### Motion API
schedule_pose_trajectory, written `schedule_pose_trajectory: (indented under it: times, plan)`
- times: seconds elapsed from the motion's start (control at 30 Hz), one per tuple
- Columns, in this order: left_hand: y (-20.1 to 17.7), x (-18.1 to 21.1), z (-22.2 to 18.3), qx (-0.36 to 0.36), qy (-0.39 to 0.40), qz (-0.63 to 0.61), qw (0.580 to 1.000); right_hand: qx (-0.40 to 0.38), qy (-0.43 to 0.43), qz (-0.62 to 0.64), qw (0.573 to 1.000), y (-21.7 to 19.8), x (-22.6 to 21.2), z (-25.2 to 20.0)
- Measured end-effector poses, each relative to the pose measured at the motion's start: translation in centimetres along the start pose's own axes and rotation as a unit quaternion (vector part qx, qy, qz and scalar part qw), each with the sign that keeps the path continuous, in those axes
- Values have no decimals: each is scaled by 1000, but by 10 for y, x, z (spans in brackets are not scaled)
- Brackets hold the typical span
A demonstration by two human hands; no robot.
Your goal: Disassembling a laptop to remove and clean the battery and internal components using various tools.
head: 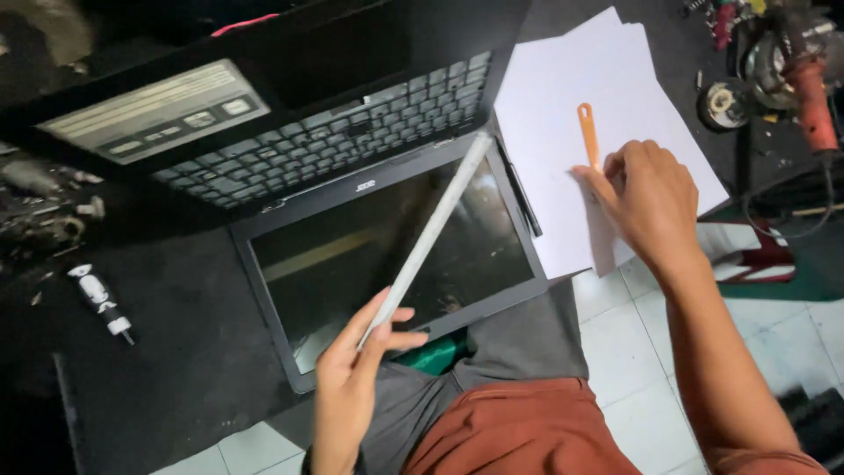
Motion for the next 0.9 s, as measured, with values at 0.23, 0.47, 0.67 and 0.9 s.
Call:
schedule_pose_trajectory:
  times: [0.23, 0.47, 0.67, 0.9]
  plan:
    - [23, 7, 4, -6, 55, -104, 993, -92, -13, 47, 995, -15, -21, -7]
    - [33, 10, 1, 3, 53, -111, 992, -52, -197, 529, 824, -33, -121, -63]
    - [40, 19, -10, 28, 140, -117, 983, 70, -166, 618, 765, -29, -122, -47]
    - [43, 17, -11, 37, 132, -64, 988, 166, -225, 588, 759, -49, -143, -54]
Point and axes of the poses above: each hand's wrist, its own z-axis towards the middle knuckle, its own y-axis out of the palm, x = y × z, the point moved 8 cm from there along z, towards the middle knuckle, and after that the axes turned 7 degrees about -x, right-handed, at the moved point
